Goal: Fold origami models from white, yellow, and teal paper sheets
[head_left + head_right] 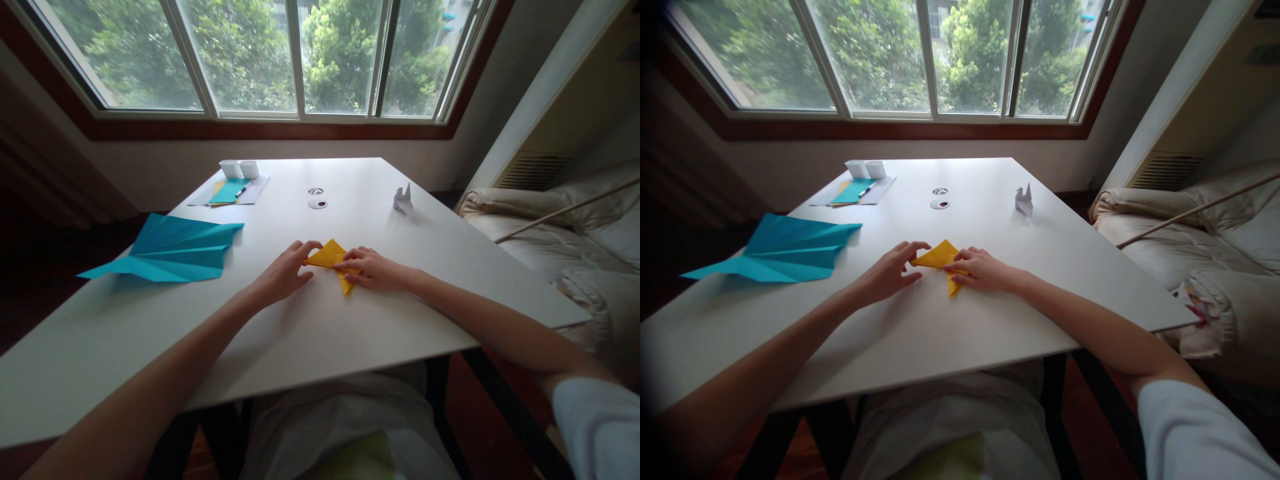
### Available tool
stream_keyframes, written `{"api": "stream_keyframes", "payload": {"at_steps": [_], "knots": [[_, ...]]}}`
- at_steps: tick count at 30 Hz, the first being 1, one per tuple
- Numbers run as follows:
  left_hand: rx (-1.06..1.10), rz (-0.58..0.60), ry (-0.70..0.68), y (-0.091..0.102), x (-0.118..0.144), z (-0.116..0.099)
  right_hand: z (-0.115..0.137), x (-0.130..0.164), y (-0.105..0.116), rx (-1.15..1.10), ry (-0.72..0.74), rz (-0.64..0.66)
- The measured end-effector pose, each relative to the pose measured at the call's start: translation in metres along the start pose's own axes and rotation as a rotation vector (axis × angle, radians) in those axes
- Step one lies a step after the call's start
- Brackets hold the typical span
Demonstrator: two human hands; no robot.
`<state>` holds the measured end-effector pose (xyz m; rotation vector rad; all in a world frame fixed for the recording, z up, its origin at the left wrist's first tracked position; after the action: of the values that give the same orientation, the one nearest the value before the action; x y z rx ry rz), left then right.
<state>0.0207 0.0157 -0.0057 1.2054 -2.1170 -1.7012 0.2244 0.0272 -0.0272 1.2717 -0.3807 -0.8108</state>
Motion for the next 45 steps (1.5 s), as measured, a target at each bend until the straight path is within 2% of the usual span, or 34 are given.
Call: {"api": "stream_keyframes", "payload": {"at_steps": [3, 7, 12, 18, 22, 26, 29, 31, 33, 37, 39, 42, 45], "knots": [[-0.173, 0.023, -0.062, -0.002, -0.001, -0.002, 0.0, 0.001, 0.004, -0.048, 0.009, 0.02], [-0.368, 0.054, -0.074, 0.001, -0.001, -0.001, -0.006, 0.004, 0.016, -0.141, 0.069, 0.077], [-0.347, -0.035, -0.015, 0.006, 0.001, 0.006, -0.024, 0.006, 0.026, -0.124, 0.066, 0.049], [-0.067, -0.228, 0.073, 0.013, -0.002, 0.014, -0.025, 0.003, 0.028, -0.124, 0.052, -0.117], [0.194, -0.305, 0.209, 0.018, -0.003, 0.015, -0.02, 0.003, 0.034, -0.286, -0.041, -0.258], [0.605, -0.313, 0.357, 0.022, -0.004, 0.01, -0.027, 0.001, 0.034, -0.621, -0.186, -0.274], [0.743, -0.22, 0.414, 0.019, -0.004, 0.009, -0.034, -0.003, 0.027, -0.823, -0.275, -0.189], [0.671, -0.128, 0.431, 0.014, -0.003, 0.013, -0.037, -0.004, 0.022, -0.828, -0.318, -0.137], [0.484, -0.049, 0.407, 0.009, -0.001, 0.018, -0.038, -0.006, 0.017, -0.753, -0.343, -0.101], [0.024, 0.051, 0.241, -0.001, 0.001, 0.021, -0.036, -0.005, 0.012, -0.522, -0.368, -0.096], [-0.124, 0.041, 0.173, -0.002, 0.001, 0.017, -0.034, -0.004, 0.012, -0.416, -0.353, -0.107], [-0.217, 0.025, 0.025, -0.001, 0.0, 0.005, -0.031, -0.003, 0.013, -0.317, -0.291, -0.107], [-0.174, 0.099, -0.162, -0.002, -0.002, -0.008, -0.029, -0.002, 0.013, -0.269, -0.232, -0.102]]}}
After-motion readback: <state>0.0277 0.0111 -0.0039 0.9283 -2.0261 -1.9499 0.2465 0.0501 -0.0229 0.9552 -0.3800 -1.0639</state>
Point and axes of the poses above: each hand's wrist, its own x-axis away from the middle knuckle, its own y-axis out of the back of the hand, z = x × y, the point moved 3 cm from there along -x, towards the middle knuckle, and after that the axes turned 12 degrees about -y, right-handed, at the moved point
